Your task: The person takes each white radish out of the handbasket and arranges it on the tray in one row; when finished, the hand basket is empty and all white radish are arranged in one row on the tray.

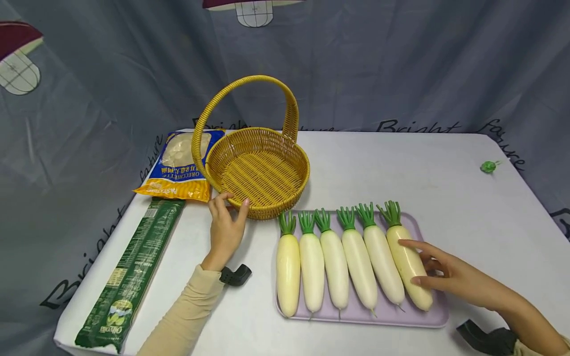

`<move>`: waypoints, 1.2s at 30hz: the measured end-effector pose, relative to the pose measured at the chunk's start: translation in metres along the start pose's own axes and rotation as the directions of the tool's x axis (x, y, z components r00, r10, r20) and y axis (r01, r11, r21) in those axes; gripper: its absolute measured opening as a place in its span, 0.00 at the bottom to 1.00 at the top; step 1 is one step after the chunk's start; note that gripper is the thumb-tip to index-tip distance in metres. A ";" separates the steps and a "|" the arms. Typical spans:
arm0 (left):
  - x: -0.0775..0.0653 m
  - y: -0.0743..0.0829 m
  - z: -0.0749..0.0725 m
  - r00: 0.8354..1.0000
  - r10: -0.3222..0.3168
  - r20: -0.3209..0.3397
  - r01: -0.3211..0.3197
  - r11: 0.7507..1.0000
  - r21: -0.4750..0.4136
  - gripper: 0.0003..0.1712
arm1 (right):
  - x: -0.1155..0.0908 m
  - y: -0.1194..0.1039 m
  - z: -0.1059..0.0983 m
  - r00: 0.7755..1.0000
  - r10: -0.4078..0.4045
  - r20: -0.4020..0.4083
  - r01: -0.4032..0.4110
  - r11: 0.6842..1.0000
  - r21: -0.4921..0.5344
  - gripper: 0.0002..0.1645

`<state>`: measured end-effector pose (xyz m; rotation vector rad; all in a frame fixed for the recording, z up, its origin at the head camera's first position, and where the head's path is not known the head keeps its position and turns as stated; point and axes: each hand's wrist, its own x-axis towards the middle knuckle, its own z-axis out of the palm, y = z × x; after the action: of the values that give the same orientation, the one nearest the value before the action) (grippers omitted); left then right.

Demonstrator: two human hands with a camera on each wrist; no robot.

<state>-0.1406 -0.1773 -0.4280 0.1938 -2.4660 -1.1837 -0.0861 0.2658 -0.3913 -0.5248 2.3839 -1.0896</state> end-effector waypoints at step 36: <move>-0.008 0.181 -0.067 0.777 0.505 0.377 -0.620 0.721 0.311 0.38 | 0.032 -0.071 -0.027 0.844 -0.227 -0.487 -0.088 0.837 -0.541 0.27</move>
<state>-0.0973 -0.1088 -0.2524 -0.6236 -2.6783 -0.4195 -0.1172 0.2215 -0.3286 -0.5492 3.2340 -0.6016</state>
